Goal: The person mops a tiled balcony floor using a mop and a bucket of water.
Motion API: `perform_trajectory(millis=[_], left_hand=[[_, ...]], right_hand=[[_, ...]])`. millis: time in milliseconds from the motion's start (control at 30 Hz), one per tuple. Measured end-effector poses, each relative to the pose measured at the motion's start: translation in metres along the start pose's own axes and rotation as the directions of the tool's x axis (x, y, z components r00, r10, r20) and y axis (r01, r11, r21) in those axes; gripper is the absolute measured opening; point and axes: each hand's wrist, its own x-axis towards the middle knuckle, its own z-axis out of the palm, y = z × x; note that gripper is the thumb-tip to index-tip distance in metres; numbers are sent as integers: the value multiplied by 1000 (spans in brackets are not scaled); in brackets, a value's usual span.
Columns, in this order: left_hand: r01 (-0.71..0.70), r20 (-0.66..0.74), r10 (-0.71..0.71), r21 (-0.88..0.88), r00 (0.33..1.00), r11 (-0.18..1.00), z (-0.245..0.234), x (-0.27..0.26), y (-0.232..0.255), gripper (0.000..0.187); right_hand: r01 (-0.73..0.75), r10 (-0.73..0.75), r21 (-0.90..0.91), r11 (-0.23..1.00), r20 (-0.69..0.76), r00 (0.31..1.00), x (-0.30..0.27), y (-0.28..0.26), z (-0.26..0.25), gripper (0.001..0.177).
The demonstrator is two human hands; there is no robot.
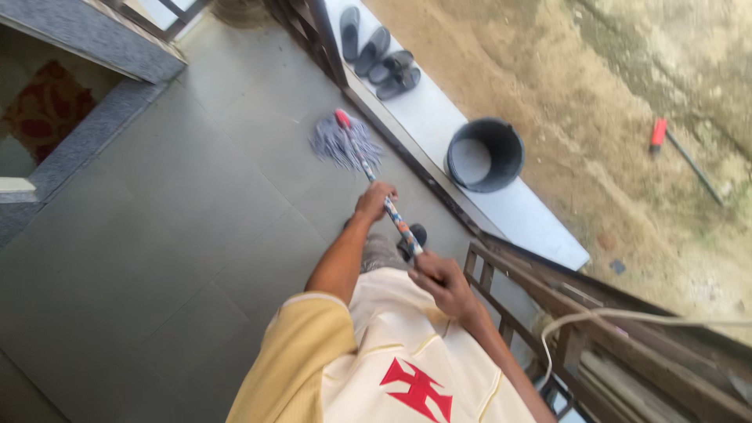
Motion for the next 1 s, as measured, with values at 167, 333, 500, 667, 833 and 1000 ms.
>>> perform_trajectory(millis=[167,333,500,667,833,1000], left_hand=[[-72,7,72,-19,997,997,32,17,30,7],[-153,29,155,-73,987,986,47,5,78,13],[-97,-1,97,-114,995,989,35,-26,109,19],[-15,52,22,-123,998,992,11,-4,92,11],[-91,-149,78,-87,986,992,26,24,33,7],[-265,-84,259,-73,962,961,36,51,33,8]], right_hand=[[-38,38,0,999,-24,999,-8,-12,-37,40],[-182,180,-34,983,-42,983,-20,-51,-48,38],[-144,149,147,979,-19,989,-26,-63,-44,36],[133,-141,193,972,32,989,-8,-54,-44,38],[-78,86,171,982,-41,995,14,-25,-33,34],[-80,139,295,952,-184,973,22,-28,-42,37]])
